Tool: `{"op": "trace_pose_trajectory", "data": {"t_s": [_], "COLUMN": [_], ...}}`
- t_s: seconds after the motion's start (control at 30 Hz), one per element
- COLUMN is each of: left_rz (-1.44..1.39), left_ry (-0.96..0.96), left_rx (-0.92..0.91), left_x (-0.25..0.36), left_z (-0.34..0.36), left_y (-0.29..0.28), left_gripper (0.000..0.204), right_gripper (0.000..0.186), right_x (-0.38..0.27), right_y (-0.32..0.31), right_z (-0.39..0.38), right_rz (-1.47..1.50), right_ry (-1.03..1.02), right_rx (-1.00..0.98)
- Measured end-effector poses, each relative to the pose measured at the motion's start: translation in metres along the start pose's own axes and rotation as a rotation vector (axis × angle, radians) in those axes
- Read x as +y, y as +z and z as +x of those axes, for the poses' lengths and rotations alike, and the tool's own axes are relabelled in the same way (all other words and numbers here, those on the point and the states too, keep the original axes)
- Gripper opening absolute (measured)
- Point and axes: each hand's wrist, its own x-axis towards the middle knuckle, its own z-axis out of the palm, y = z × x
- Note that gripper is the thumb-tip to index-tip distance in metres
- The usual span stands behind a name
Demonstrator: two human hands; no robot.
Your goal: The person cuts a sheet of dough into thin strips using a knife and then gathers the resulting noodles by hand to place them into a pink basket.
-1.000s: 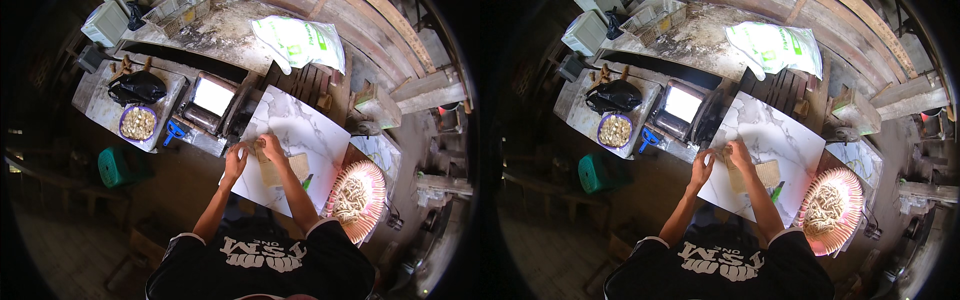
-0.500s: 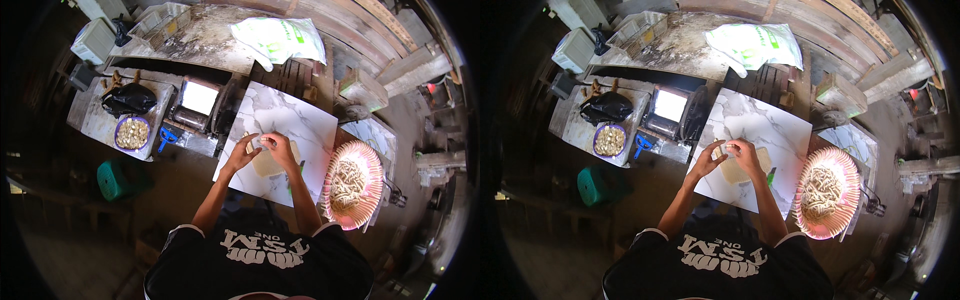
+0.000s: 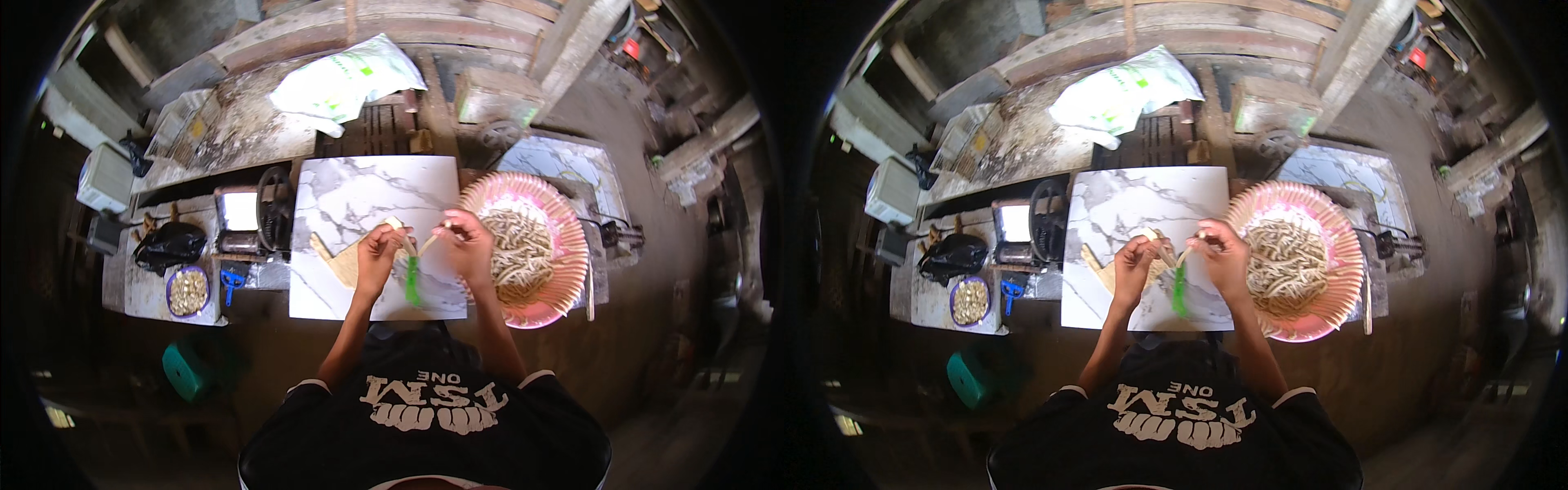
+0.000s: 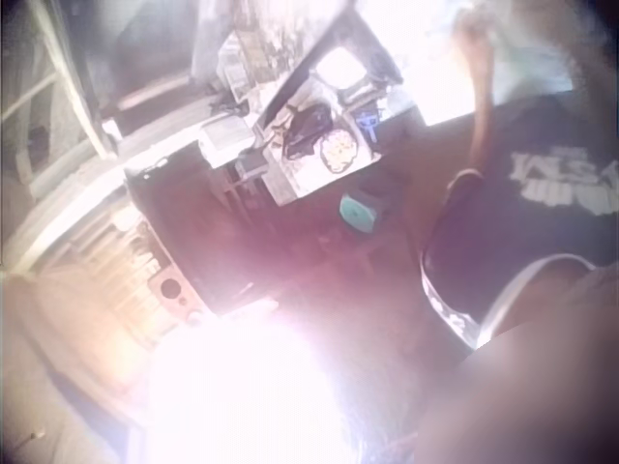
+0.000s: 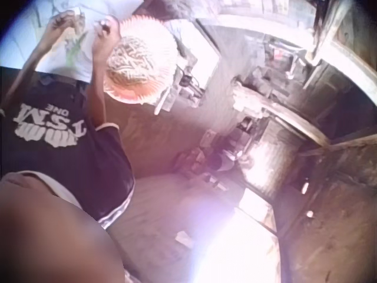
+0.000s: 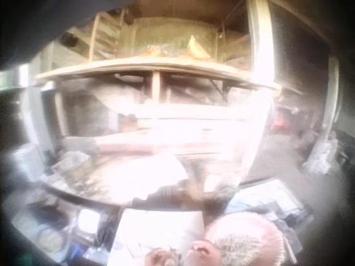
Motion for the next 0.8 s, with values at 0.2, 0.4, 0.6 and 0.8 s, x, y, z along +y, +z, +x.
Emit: {"op": "trace_pose_trajectory", "data": {"t_s": [0.2, 0.4, 0.6, 0.8], "left_rz": [0.050, 0.097, 0.177, 0.146], "left_ry": [0.042, 0.019, -0.088, -0.063], "left_rx": [0.121, -0.125, -0.231, -0.136], "left_x": [-0.009, -0.022, -0.050, -0.037], "left_z": [0.007, -0.001, -0.008, -0.008], "left_y": [0.008, 0.038, 0.056, 0.058], "left_gripper": [0.009, 0.007, 0.007, 0.009], "right_gripper": [0.019, 0.025, 0.023, 0.014], "right_x": [-0.021, -0.014, -0.011, -0.005], "right_y": [-0.066, -0.087, -0.061, -0.063], "right_z": [-0.017, -0.031, -0.039, -0.039], "right_rz": [-0.270, -0.870, -0.343, -0.272], "right_ry": [0.007, -0.272, 0.158, 0.061], "right_rx": [0.359, 0.064, -0.104, -0.006]}}
